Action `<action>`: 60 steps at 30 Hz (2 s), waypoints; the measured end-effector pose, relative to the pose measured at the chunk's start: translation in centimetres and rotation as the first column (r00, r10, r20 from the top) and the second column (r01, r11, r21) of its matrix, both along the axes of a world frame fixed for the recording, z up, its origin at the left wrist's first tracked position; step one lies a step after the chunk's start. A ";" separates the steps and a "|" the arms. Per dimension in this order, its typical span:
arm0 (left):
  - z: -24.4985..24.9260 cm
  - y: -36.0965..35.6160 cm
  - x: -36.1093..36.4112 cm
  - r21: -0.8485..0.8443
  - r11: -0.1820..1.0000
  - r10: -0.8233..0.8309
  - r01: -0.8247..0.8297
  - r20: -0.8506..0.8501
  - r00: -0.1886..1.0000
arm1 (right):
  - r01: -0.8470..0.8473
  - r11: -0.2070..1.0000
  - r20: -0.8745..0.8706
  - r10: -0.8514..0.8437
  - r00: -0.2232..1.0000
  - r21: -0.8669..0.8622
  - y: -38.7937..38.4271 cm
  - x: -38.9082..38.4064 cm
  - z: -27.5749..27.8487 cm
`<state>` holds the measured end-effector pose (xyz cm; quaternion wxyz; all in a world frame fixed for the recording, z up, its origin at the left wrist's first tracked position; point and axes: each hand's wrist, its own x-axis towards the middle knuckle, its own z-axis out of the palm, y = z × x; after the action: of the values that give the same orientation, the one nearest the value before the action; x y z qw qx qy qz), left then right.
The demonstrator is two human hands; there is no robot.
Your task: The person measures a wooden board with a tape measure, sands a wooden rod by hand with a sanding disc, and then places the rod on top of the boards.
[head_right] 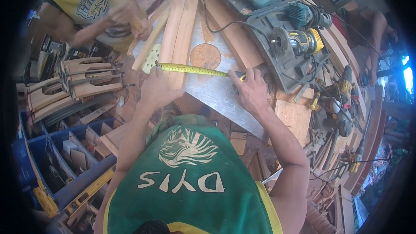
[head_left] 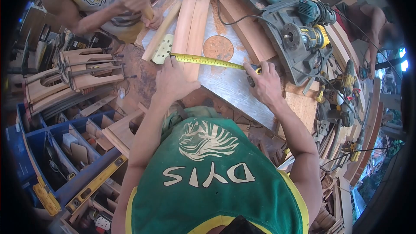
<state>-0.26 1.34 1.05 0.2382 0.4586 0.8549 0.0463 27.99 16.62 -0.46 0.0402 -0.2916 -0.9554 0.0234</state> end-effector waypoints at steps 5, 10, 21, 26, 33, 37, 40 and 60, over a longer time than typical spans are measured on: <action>-0.8 -0.4 -0.1 0.037 0.999 0.013 -0.014 0.024 1.000 | 0.002 1.000 0.015 -0.001 1.000 -0.018 0.1 -0.1 0.2; -0.6 -0.6 0.1 0.057 0.998 0.029 -0.031 0.033 0.999 | 0.018 0.995 0.055 -0.013 0.998 -0.100 0.5 -0.4 1.0; -0.4 -0.3 0.3 0.043 0.999 0.032 -0.033 0.013 0.999 | 0.126 0.926 0.252 -0.035 0.967 -0.355 4.1 1.6 3.6; -0.6 -0.2 0.0 0.037 0.999 0.009 -0.009 -0.005 1.000 | 0.169 0.920 0.304 -0.058 0.951 -0.355 4.4 3.6 3.8; -0.7 -0.2 0.3 0.036 0.999 -0.036 0.038 -0.073 0.997 | 0.191 0.946 0.276 -0.116 0.954 -0.263 3.4 4.0 3.7; 0.0 0.0 0.2 0.020 0.998 -0.058 0.059 -0.054 0.997 | 0.202 0.953 0.232 -0.149 0.961 -0.227 2.3 4.4 3.2; -0.7 0.0 0.0 0.027 0.996 -0.080 0.082 -0.065 0.995 | 0.226 0.948 0.208 -0.180 0.962 -0.224 1.7 4.6 2.9; -1.9 -0.7 -0.4 0.124 0.986 -0.101 0.108 -0.060 0.993 | 0.214 0.962 0.190 -0.181 0.965 -0.168 0.9 5.0 2.4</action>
<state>-0.62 0.66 -0.89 0.1876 0.5181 0.8311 0.0758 32.95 17.48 1.90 -0.0680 -0.3892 -0.9148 0.0836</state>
